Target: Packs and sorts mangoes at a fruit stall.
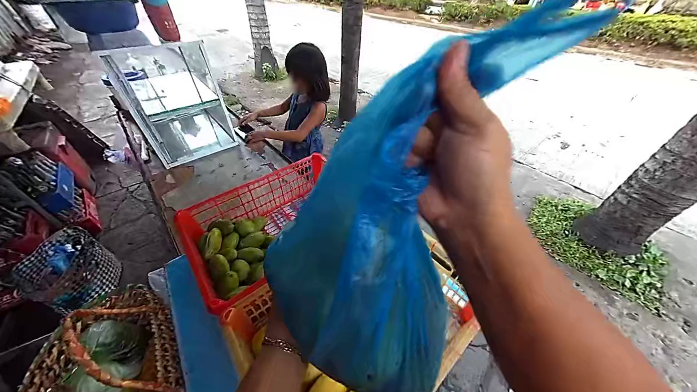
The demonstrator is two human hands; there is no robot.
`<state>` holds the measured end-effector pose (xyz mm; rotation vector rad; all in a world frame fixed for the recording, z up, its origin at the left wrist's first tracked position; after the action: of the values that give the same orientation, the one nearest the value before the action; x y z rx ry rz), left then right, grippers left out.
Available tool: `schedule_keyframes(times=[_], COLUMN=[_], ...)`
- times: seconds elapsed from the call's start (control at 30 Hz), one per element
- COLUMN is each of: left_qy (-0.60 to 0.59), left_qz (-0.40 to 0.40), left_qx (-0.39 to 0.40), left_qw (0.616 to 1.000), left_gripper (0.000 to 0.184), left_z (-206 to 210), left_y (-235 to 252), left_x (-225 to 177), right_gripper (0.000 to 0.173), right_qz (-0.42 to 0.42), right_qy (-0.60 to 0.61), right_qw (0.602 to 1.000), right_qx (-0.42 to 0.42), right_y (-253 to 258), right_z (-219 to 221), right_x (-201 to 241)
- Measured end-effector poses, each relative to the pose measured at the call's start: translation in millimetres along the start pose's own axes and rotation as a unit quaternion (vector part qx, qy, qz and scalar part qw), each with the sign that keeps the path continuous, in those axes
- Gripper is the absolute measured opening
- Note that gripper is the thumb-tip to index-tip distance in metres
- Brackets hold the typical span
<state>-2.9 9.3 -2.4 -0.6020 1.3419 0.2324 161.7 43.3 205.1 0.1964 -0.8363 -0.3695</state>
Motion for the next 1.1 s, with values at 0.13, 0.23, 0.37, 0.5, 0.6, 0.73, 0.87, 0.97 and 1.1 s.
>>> schedule_keyframes(times=[0.13, 0.23, 0.37, 0.5, 0.6, 0.73, 0.87, 0.97, 1.1], left_qy=[-0.245, -0.233, -0.134, -0.113, -0.097, -0.053, 0.032, 0.087, 0.146], left_qz=[-0.063, -0.013, 0.06, 0.058, 0.067, 0.067, 0.097, 0.104, 0.164], left_qx=[0.024, 0.104, 0.122, 0.097, 0.122, 0.127, 0.111, 0.095, 0.145], left_qw=[0.967, 0.967, 0.982, 0.987, 0.986, 0.988, 0.989, 0.986, 0.965], left_gripper=[0.041, 0.034, 0.031, 0.032, 0.031, 0.03, 0.028, 0.031, 0.024], left_z=[38.4, 65.0, 110.2, 150.6, 170.0, 188.2, 194.9, 198.3, 204.4], left_y=[7.8, 23.3, 33.4, 37.0, 38.1, 35.2, 41.6, 44.5, 40.1], left_x=[-44.2, -61.0, -75.4, -84.6, -86.1, -84.3, -95.6, -114.6, -122.5], right_gripper=[0.031, 0.031, 0.04, 0.042, 0.038, 0.039, 0.051, 0.06, 0.1], right_qz=[-0.046, -0.008, 0.075, 0.107, 0.162, 0.224, 0.328, 0.344, 0.182], right_qy=[-0.039, -0.09, -0.146, -0.111, -0.172, -0.083, -0.029, -0.148, -0.427], right_qw=[0.989, 0.962, 0.935, 0.905, 0.857, 0.813, 0.78, 0.793, 0.841], right_qx=[-0.136, -0.259, -0.313, -0.397, -0.458, -0.532, -0.532, -0.481, -0.278], right_y=[7.2, 2.0, -9.3, -14.7, -36.0, -52.4, -43.6, -47.4, -51.9], right_z=[-96.1, -162.5, -213.8, -254.8, -264.3, -272.2, -277.6, -279.4, -268.1], right_x=[14.2, -18.1, -94.0, -153.9, -170.6, -186.6, -169.0, -147.6, -120.7])
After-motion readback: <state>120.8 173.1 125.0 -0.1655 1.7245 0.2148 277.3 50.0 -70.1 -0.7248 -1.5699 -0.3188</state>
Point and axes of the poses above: each hand's wrist, its own y-axis towards the middle knuckle, its own z-axis out of the palm, x = y × z, the point moved 1 cm from there along y, towards the middle knuckle, and after that the axes turned 13 degrees about -x, right-handed, at the moved point
